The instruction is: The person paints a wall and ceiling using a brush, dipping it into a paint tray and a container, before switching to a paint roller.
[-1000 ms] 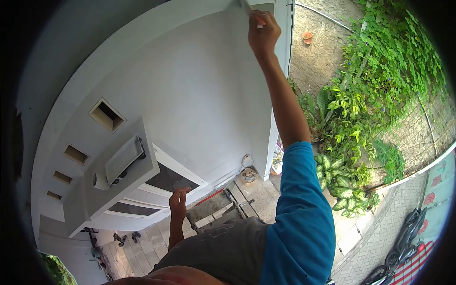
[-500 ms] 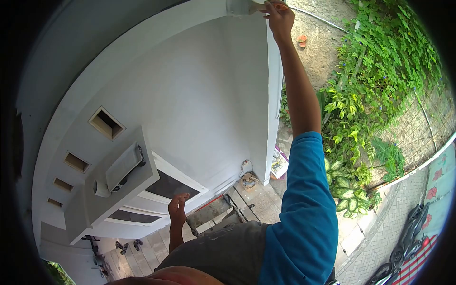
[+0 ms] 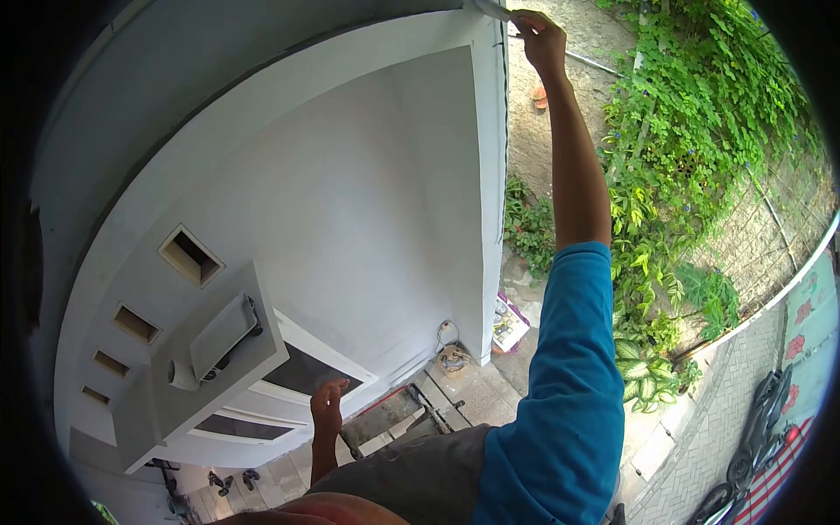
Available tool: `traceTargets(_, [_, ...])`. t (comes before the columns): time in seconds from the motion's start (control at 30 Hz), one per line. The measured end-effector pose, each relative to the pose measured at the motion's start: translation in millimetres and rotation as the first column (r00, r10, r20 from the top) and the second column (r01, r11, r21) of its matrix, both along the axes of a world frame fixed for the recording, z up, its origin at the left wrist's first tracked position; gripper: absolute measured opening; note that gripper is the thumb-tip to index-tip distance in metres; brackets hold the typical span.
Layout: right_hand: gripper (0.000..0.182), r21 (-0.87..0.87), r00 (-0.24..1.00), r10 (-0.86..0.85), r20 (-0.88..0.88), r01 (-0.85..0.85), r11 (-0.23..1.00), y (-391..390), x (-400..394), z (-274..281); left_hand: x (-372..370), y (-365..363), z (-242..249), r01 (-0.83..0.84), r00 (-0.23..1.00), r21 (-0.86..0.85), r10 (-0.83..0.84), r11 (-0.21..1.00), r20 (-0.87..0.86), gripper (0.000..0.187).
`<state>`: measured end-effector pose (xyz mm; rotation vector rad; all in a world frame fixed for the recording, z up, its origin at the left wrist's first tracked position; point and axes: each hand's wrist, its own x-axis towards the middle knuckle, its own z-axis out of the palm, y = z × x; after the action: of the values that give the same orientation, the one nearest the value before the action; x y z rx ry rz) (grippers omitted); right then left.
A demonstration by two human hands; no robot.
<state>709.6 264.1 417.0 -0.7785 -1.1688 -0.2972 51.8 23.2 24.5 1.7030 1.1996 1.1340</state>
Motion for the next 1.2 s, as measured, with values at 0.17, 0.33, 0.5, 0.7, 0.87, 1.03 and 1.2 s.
traceTargets(0.17, [0.018, -0.226, 0.971, -0.123, 0.204, 0.169, 0.959, -18.2, -10.3, -70.6, -1.9, 2.7, -10.0, 0.008, 1.0, -0.021, -0.008, 1.0, 0.006, 0.021])
traceTargets(0.33, [0.014, -0.467, 0.988, 0.01, 0.153, 0.063, 0.882, -40.7, -4.2, -125.0, -0.6, 6.0, -19.5, 0.026, 1.0, -0.026, -0.026, 0.999, 0.01, 0.022])
traceTargets(0.5, [0.015, -0.605, 0.974, 0.1, 0.202, 0.043, 0.795, -28.1, 16.5, -77.7, -1.8, 11.6, -24.1, 0.043, 0.999, -0.021, -0.043, 0.999, 0.017, 0.023])
traceTargets(0.7, [0.019, -0.511, 0.943, 0.081, 0.322, 0.101, 0.853, 4.3, 32.5, 53.9, -4.0, 19.0, -26.6, 0.033, 0.999, -0.023, -0.033, 0.999, 0.012, 0.021])
traceTargets(0.87, [0.018, -0.181, 0.831, 0.474, 0.292, -0.439, 0.88, 54.5, 111.5, 152.3, -4.1, 24.5, -24.6, 0.073, 0.997, -0.023, -0.073, 0.997, 0.006, 0.025])
traceTargets(1.03, [0.014, 0.084, 0.96, 0.201, 0.195, -0.221, 0.972, 38.1, 81.8, 203.2, -3.9, 26.1, -24.6, 0.017, 1.0, -0.013, -0.017, 1.0, 0.026, 0.02])
traceTargets(1.2, [0.01, 0.187, 0.99, -0.064, 0.126, 0.04, 0.981, 60.0, 77.1, 194.2, -7.8, 28.9, -33.8, 0.007, 0.998, -0.03, -0.005, 1.0, 0.06, 0.021])
